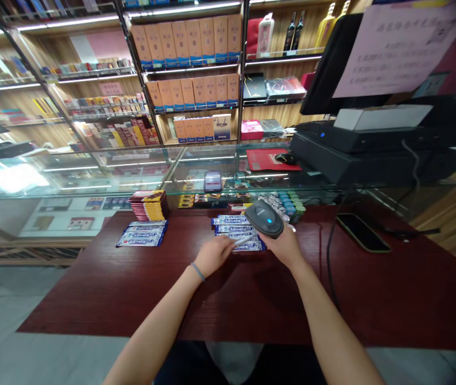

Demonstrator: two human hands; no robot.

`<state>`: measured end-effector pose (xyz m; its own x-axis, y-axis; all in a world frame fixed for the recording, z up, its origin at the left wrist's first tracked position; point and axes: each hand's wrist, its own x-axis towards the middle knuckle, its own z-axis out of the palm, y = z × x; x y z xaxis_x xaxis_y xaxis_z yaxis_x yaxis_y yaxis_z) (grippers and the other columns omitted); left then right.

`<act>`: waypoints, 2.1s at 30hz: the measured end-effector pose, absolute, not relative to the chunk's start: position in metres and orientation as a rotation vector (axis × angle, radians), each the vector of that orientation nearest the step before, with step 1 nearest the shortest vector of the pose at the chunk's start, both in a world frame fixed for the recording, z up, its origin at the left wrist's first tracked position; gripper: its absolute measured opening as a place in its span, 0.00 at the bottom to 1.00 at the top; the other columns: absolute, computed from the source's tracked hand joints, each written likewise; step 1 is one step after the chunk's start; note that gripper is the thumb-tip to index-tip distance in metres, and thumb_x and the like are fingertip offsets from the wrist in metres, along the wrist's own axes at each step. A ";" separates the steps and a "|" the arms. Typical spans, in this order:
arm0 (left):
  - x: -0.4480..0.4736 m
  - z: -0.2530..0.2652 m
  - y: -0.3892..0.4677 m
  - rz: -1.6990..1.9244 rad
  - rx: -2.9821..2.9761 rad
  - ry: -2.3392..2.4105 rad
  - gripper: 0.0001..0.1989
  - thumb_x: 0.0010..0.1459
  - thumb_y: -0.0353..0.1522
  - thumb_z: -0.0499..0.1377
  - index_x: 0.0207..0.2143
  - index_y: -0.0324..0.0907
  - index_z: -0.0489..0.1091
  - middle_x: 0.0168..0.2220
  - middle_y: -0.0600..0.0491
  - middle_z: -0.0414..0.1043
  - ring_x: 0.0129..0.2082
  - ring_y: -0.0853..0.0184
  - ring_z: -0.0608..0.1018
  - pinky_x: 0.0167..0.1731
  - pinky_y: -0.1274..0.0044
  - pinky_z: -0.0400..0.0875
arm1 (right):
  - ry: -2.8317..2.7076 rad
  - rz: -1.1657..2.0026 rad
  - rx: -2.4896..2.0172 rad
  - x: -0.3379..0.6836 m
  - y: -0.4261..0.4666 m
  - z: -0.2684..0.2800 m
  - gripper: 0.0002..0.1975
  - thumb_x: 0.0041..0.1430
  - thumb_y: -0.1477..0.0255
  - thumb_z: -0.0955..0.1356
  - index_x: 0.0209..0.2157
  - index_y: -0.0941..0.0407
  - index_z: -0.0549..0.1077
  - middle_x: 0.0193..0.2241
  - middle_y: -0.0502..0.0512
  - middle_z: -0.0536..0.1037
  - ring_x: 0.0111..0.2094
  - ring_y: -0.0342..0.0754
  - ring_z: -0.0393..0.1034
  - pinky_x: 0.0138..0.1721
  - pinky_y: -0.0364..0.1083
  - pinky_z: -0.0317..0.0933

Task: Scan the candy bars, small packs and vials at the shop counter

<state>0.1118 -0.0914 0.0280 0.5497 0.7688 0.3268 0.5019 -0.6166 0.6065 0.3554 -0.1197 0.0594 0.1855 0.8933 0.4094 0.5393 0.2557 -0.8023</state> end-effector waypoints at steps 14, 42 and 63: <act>0.077 0.046 -0.067 1.070 0.856 0.875 0.24 0.55 0.46 0.70 0.44 0.36 0.74 0.30 0.48 0.78 0.27 0.67 0.79 0.27 0.77 0.75 | -1.712 0.563 -1.546 0.337 -0.126 0.062 0.25 0.53 0.61 0.74 0.53 0.47 0.70 0.41 0.55 0.84 0.45 0.63 0.80 0.44 0.55 0.71; 0.018 0.078 -0.057 1.546 1.250 1.091 0.25 0.57 0.42 0.70 0.54 0.43 0.73 0.48 0.46 0.78 0.44 0.61 0.83 0.43 0.71 0.78 | -1.712 0.528 -1.558 0.334 -0.125 0.057 0.22 0.53 0.58 0.71 0.50 0.48 0.71 0.39 0.54 0.84 0.41 0.61 0.81 0.38 0.50 0.69; -0.193 0.025 -0.105 0.460 2.645 1.884 0.17 0.68 0.30 0.56 0.57 0.47 0.75 0.55 0.46 0.76 0.52 0.57 0.78 0.56 0.65 0.74 | -1.724 0.423 -1.585 0.339 -0.118 0.039 0.29 0.52 0.53 0.71 0.54 0.47 0.70 0.39 0.56 0.85 0.42 0.67 0.81 0.35 0.54 0.70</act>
<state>-0.1930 -0.1049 0.0253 0.3038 0.9028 0.3045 0.9415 -0.3334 0.0492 0.3390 -0.1180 0.0391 0.0412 0.9542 0.2962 0.7090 0.1810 -0.6816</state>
